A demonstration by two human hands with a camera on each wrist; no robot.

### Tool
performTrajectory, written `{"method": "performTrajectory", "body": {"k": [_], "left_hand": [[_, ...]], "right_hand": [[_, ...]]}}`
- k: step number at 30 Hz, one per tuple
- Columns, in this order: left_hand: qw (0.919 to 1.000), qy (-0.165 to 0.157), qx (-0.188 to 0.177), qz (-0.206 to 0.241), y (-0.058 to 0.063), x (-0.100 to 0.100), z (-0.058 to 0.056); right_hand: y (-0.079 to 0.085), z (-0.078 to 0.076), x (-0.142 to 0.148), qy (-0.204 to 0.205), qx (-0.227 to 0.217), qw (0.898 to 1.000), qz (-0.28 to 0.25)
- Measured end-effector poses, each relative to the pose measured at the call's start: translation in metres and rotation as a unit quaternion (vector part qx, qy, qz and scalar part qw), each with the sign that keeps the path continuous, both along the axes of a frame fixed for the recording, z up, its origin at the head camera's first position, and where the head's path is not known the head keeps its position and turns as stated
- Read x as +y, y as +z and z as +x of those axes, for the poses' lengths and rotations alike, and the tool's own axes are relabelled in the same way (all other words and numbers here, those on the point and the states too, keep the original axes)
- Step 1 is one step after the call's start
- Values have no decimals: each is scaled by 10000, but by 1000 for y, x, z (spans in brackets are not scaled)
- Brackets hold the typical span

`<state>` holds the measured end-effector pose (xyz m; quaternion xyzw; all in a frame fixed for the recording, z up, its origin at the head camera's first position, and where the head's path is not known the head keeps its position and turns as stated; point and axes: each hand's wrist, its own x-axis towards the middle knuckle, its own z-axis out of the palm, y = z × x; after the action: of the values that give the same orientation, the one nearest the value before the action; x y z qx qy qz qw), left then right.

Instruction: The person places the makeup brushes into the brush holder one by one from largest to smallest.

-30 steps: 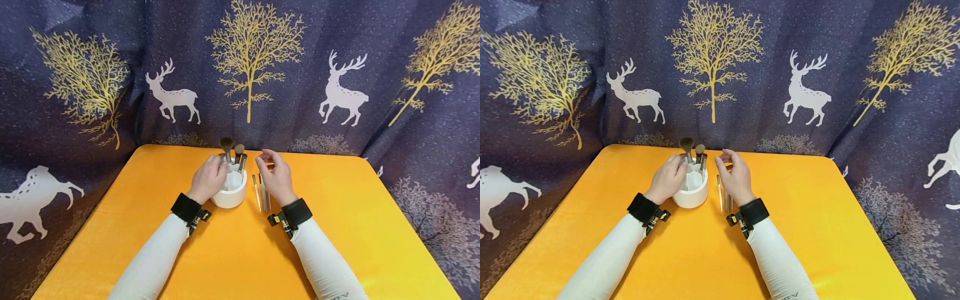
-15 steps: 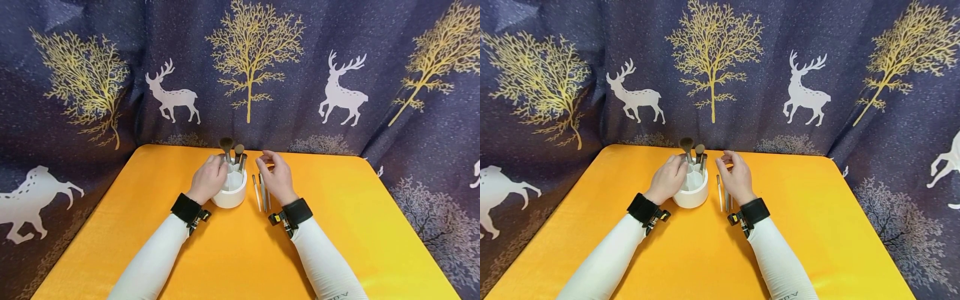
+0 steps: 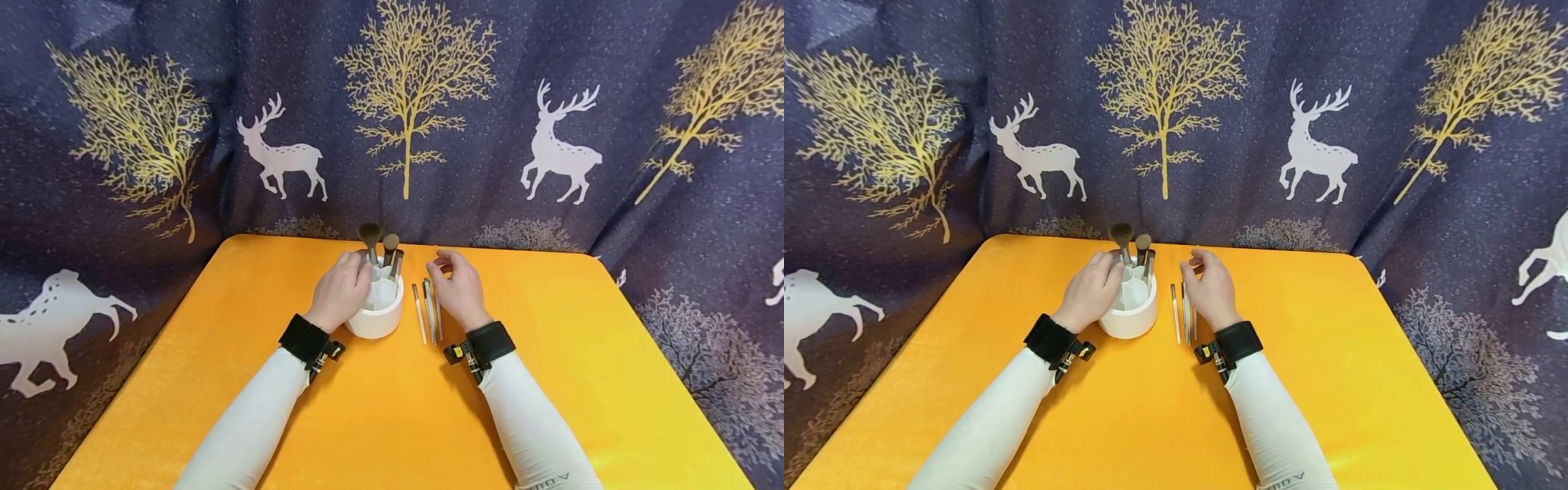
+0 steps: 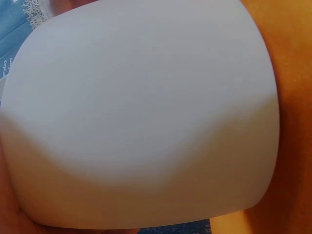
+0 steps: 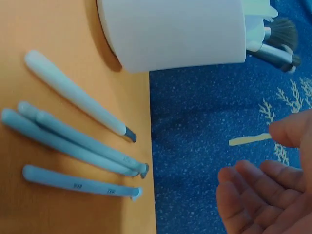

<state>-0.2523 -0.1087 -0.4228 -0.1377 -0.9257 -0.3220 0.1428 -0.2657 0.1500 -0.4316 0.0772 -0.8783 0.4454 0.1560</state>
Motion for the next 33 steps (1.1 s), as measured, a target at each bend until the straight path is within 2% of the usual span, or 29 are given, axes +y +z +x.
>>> {"method": "performTrajectory", "body": {"k": [14, 23, 33], "left_hand": [[10000, -29, -19, 22, 1, -1, 0], [10000, -54, 8, 62, 0, -1, 2], [10000, -13, -3, 15, 1, -1, 0]], "right_hand": [[-5, -5, 10, -234, -674, 9954, 636], [-14, -6, 16, -145, -1200, 9839, 1316], [-19, -7, 17, -26, -1716, 9723, 1584]]}}
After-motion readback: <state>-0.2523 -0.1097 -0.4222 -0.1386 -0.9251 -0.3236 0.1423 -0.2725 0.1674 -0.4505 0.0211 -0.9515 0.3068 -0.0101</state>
